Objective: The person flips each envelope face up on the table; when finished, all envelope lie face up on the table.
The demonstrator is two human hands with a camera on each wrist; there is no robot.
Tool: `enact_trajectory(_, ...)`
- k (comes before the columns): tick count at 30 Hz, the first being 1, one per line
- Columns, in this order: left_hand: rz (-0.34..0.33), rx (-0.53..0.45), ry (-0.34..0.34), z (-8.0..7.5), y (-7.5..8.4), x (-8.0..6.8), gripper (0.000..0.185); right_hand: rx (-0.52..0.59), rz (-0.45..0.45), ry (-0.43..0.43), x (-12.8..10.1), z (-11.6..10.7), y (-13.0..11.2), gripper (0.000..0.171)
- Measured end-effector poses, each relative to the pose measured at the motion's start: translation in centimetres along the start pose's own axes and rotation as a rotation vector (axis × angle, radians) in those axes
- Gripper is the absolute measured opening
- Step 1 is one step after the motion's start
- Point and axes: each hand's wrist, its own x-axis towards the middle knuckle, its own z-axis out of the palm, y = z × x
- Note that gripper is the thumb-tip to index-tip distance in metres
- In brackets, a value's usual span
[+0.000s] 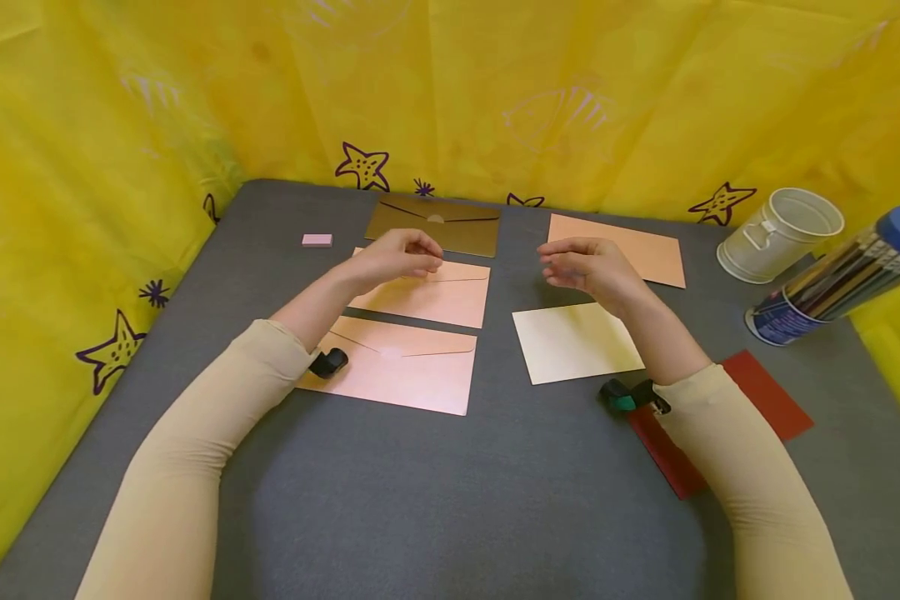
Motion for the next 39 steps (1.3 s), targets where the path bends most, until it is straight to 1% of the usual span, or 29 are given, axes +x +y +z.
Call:
enact_trajectory(4,0.000,-0.044,0.006,2.2,1.0,1.5,0.038,0.027,0.003,0.085,-0.2,-2.2,-0.2,0.031)
enact_trajectory(7,-0.002,-0.067,0.017,3.6,1.9,2.7,0.038,0.073,0.012,0.150,-0.4,-3.8,-0.4,0.028)
enact_trajectory(10,-0.002,-0.068,0.033,4.7,2.9,3.7,0.040,0.120,0.027,0.208,-0.4,-5.3,-0.4,0.026)
enact_trajectory(13,-0.011,-0.081,0.043,5.4,4.0,4.7,0.045,0.161,0.051,0.263,-0.4,-6.8,-0.4,0.023)
enact_trajectory(15,-0.021,-0.120,0.046,5.9,4.7,5.4,0.048,0.193,0.070,0.287,-0.5,-7.9,-0.3,0.020)
enact_trajectory(18,-0.046,-0.205,0.044,6.7,5.6,6.5,0.051,0.235,0.099,0.324,-0.5,-9.6,-0.1,0.013)
enact_trajectory(20,-0.067,-0.246,0.051,7.3,6.1,7.3,0.051,0.238,0.113,0.352,-0.6,-10.7,0.1,0.011)
enact_trajectory(23,-0.098,-0.292,0.063,8.3,6.6,8.4,0.051,0.191,0.127,0.402,-0.5,-12.2,0.7,0.013)
enact_trajectory(26,-0.121,-0.343,0.079,9.4,7.0,9.5,0.051,0.073,0.131,0.428,-0.5,-13.6,1.4,0.023)
enact_trajectory(29,-0.140,-0.358,0.087,10.2,7.4,10.5,0.050,-0.026,0.145,0.450,-0.7,-14.9,2.1,0.031)
enact_trajectory(30,-0.149,-0.353,0.092,10.4,7.5,10.9,0.050,-0.074,0.157,0.459,-0.8,-15.3,2.3,0.028)
enact_trajectory(32,-0.170,-0.339,0.109,10.8,7.8,11.5,0.051,-0.161,0.199,0.476,-0.9,-15.8,2.6,0.016)
enact_trajectory(33,-0.179,-0.331,0.117,10.9,7.9,11.8,0.051,-0.198,0.223,0.485,-1.0,-16.1,2.8,0.017)
enact_trajectory(36,-0.203,-0.335,0.151,11.3,8.2,12.4,0.055,-0.316,0.303,0.496,-1.0,-16.7,3.1,0.050)
enact_trajectory(38,-0.209,-0.331,0.159,11.8,8.3,12.8,0.056,-0.350,0.345,0.498,-0.9,-17.2,3.2,0.058)
enact_trajectory(39,-0.210,-0.327,0.156,12.0,8.2,12.9,0.056,-0.364,0.356,0.496,-0.8,-17.3,3.3,0.057)
